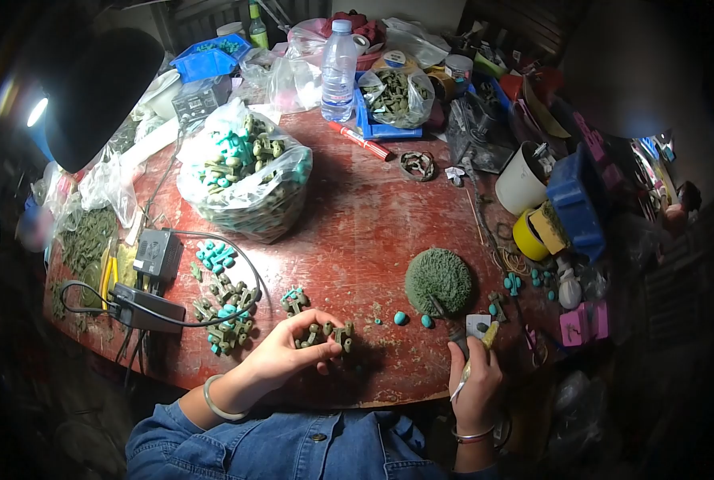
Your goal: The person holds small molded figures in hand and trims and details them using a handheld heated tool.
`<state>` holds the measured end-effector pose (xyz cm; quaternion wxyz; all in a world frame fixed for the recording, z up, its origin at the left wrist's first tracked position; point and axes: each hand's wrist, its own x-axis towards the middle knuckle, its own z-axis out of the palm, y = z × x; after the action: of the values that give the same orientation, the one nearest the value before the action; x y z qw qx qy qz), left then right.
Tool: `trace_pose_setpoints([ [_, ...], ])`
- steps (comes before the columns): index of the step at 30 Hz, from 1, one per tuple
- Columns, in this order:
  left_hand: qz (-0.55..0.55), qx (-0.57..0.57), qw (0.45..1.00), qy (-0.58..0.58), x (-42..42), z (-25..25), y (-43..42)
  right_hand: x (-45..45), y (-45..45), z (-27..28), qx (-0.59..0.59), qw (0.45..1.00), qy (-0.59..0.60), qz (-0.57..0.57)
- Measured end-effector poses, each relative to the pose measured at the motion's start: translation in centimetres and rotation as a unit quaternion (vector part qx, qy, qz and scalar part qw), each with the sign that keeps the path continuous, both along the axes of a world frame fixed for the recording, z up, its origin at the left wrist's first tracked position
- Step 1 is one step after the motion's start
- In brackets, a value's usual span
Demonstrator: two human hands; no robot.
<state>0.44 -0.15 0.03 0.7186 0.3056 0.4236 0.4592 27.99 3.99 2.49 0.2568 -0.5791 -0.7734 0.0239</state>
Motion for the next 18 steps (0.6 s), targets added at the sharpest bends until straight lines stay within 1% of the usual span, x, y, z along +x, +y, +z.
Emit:
trace_pose_setpoints([
  [5,0.002,0.001,1.0,-0.007,0.0,-0.1,0.0,0.0,0.1,0.1,-0.002,1.0,-0.006,0.003],
  [10,-0.01,0.007,1.0,0.017,-0.1,-0.1,0.0,-0.1,-0.3,0.0,0.005,1.0,-0.001,-0.001],
  [12,-0.013,0.005,1.0,0.024,-0.1,0.2,0.1,-1.1,-1.2,0.5,0.011,1.0,0.024,-0.017],
  [13,-0.018,0.003,0.999,0.031,-0.1,0.3,0.1,-1.1,-1.5,0.2,0.019,0.999,0.026,0.009],
  [15,-0.028,-0.001,0.999,0.042,0.0,0.3,0.0,-1.9,-2.3,0.7,-0.088,0.985,0.129,0.074],
  [18,-0.044,-0.004,0.997,0.064,-0.1,0.7,0.0,-3.0,-2.9,0.6,-0.122,0.969,0.153,0.153],
])
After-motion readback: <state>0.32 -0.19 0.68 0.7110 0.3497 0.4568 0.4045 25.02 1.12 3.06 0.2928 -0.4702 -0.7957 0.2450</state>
